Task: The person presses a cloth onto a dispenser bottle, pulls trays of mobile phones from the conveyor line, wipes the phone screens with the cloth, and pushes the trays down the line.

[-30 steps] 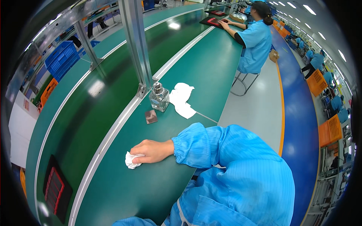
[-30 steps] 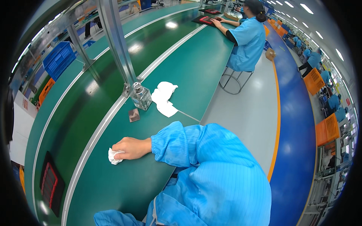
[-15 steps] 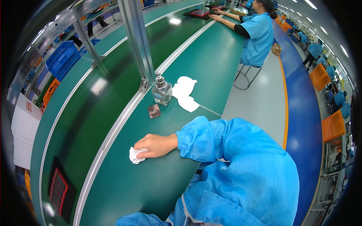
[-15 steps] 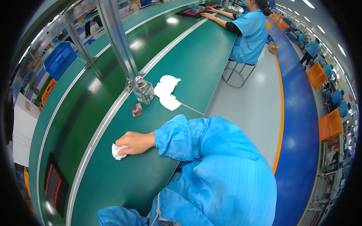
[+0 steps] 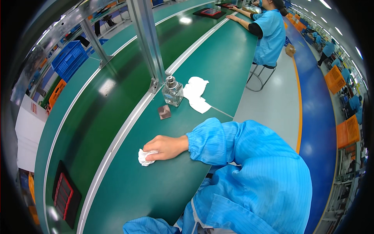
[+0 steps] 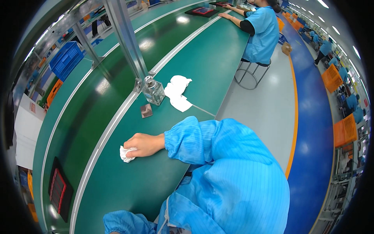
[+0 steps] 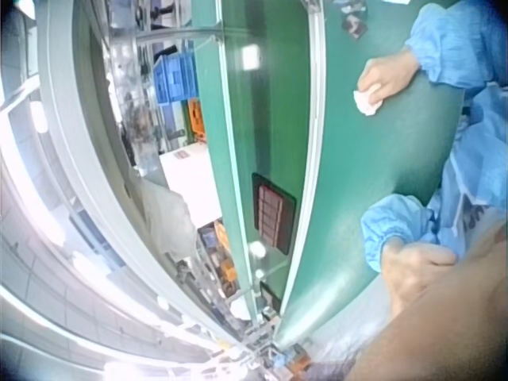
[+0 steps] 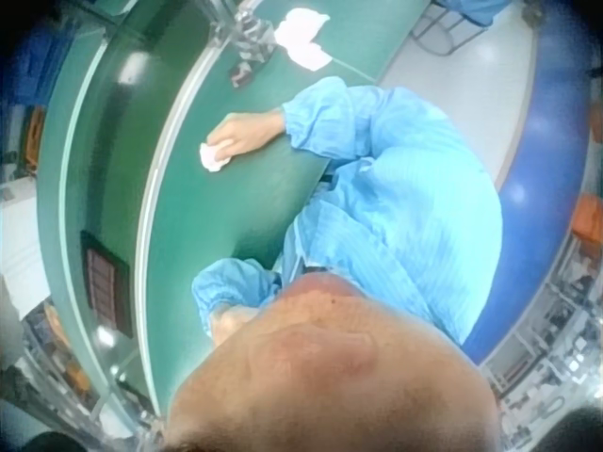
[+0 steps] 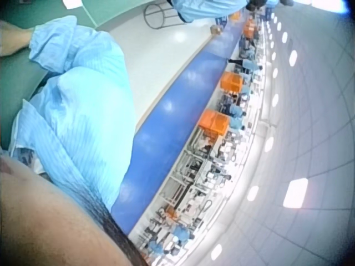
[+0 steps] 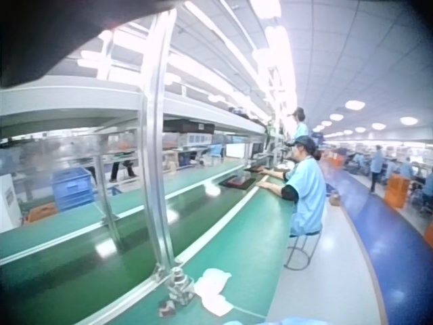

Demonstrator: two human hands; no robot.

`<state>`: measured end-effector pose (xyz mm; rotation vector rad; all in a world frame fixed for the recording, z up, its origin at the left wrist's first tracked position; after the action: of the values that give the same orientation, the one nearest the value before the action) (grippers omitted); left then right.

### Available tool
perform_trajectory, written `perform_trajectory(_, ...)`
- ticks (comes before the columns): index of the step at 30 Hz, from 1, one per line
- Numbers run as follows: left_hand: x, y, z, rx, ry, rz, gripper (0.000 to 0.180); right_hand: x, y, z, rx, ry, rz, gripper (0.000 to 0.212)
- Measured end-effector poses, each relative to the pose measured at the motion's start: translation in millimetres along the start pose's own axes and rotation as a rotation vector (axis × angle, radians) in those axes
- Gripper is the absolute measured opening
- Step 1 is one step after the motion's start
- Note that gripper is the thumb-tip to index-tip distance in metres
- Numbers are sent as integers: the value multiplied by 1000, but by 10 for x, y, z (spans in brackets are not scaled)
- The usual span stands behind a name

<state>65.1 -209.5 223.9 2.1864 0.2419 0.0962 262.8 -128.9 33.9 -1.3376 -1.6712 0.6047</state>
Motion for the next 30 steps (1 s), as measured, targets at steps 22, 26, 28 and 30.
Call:
perform_trajectory(22,-320,-403,448,-23,91,-356,10,5,-110,-30,-18,-22,-25,24)
perform_trajectory(26,-229,-452,412,-3,119,-222,9,12,-116,-36,-30,-21,-12,26)
perform_trajectory(28,-200,-445,397,11,131,-154,9,19,-117,-59,-42,1,25,25)
perform_trajectory(30,-177,-432,377,31,141,-88,9,12,-126,-54,-40,2,20,24)
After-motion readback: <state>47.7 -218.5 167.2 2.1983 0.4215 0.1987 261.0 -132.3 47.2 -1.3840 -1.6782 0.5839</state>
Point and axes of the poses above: each hand's wrist, its own x-axis towards the middle knuckle, its own z-axis out of the palm, y = z × x, the point moved 7 cm from there along x, towards the middle knuckle, and after that the axes turned 6 degrees about z, right-handed, at the moved point
